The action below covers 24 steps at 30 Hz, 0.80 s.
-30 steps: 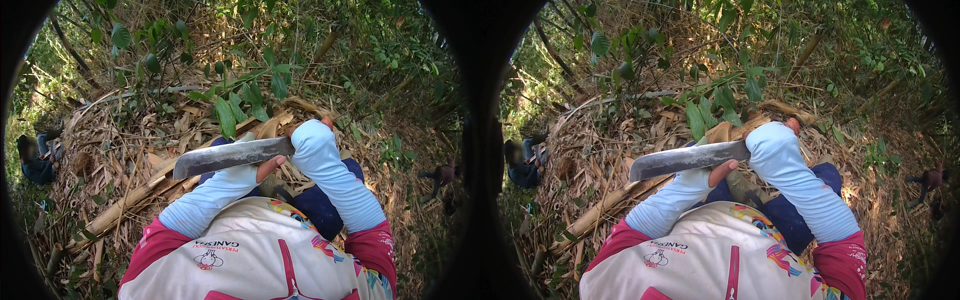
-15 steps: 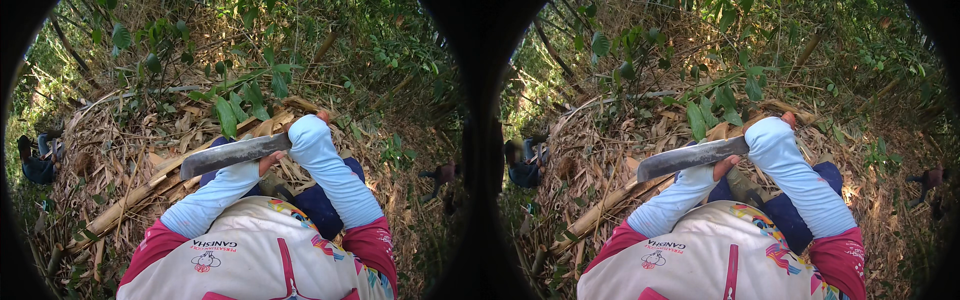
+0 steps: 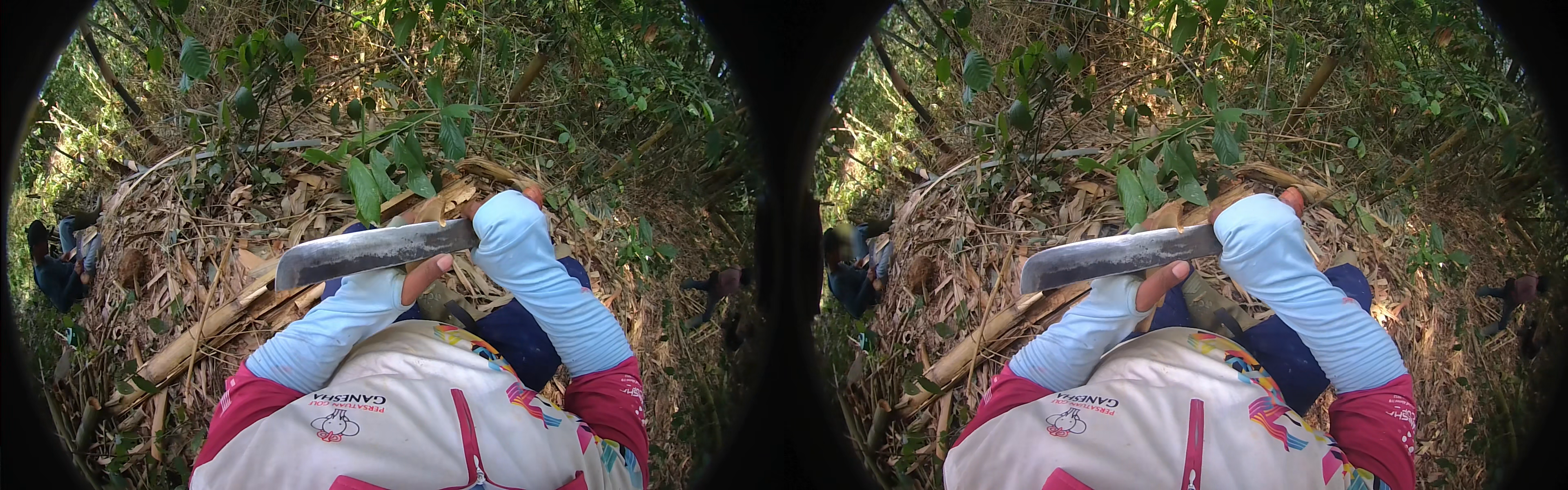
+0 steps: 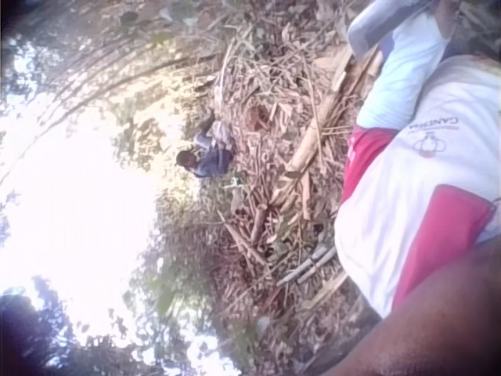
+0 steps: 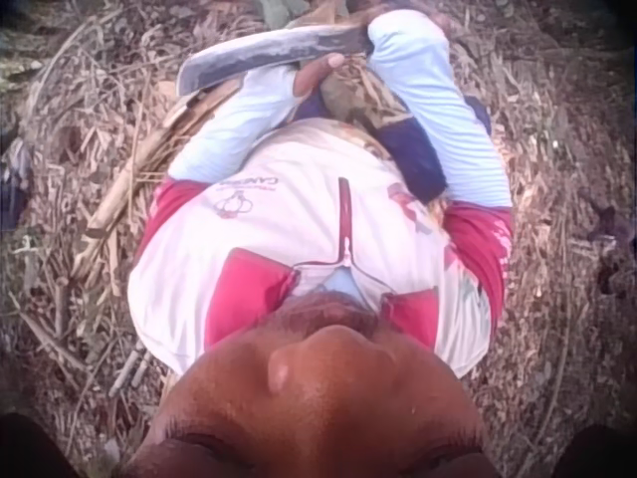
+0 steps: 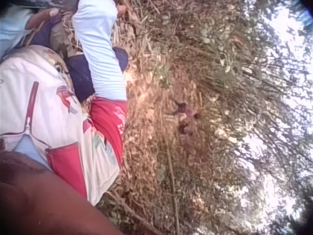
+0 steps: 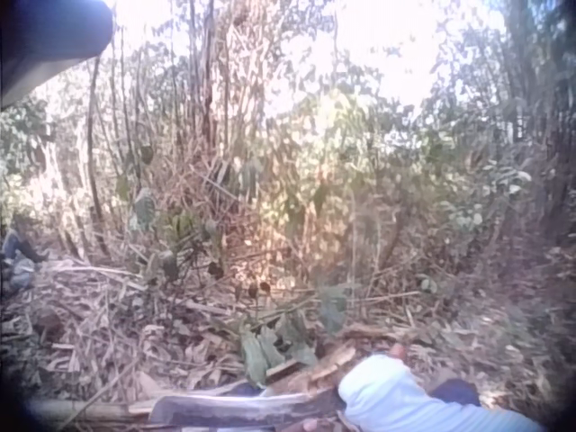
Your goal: The person sits on the forest floor and uses a large knife to split a piece of bamboo into thin strips. They hold the bamboo with one hand and repeatedly strike it with the knife to separate the layers.
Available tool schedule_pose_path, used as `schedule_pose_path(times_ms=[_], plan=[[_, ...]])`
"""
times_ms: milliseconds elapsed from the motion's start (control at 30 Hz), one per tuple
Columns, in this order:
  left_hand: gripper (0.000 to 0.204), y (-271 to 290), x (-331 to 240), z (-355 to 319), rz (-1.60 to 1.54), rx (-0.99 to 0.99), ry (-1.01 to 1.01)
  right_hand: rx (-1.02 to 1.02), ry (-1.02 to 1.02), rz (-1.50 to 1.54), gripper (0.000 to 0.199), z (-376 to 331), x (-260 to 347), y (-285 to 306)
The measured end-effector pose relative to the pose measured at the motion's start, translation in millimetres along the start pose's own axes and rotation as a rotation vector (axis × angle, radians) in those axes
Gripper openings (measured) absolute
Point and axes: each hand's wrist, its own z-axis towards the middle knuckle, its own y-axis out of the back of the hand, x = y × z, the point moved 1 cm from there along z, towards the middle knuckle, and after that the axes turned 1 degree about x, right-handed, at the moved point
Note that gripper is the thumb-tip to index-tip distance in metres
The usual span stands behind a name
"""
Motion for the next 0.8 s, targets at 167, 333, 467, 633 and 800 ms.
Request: schedule_pose_path(times_ms=[167,333,467,633,800], plan=[[0.044,-4.0,6.9,-1.6,0.141,0.023,-0.060,0.155,0.011,-0.014,0.036,7.9,6.4,0.8],[0.038,-12.4,20.5,2.4,0.182,-0.107,-0.172,0.323,-0.053,-0.047,0.039,24.9,6.7,-4.3],[0.035,-12.0,29.5,10.0,0.353,-0.225,-0.208,0.529,-0.113,-0.071,0.044,45.4,4.1,-2.3],[0.044,-5.4,41.1,28.5,0.269,-0.189,-0.089,0.477,-0.154,-0.090,0.054,62.0,-4.2,-13.5],[0.060,10.2,33.5,15.3,0.125,-0.195,0.102,0.228,-0.432,0.153,0.026,88.5,-55.2,-42.0]])
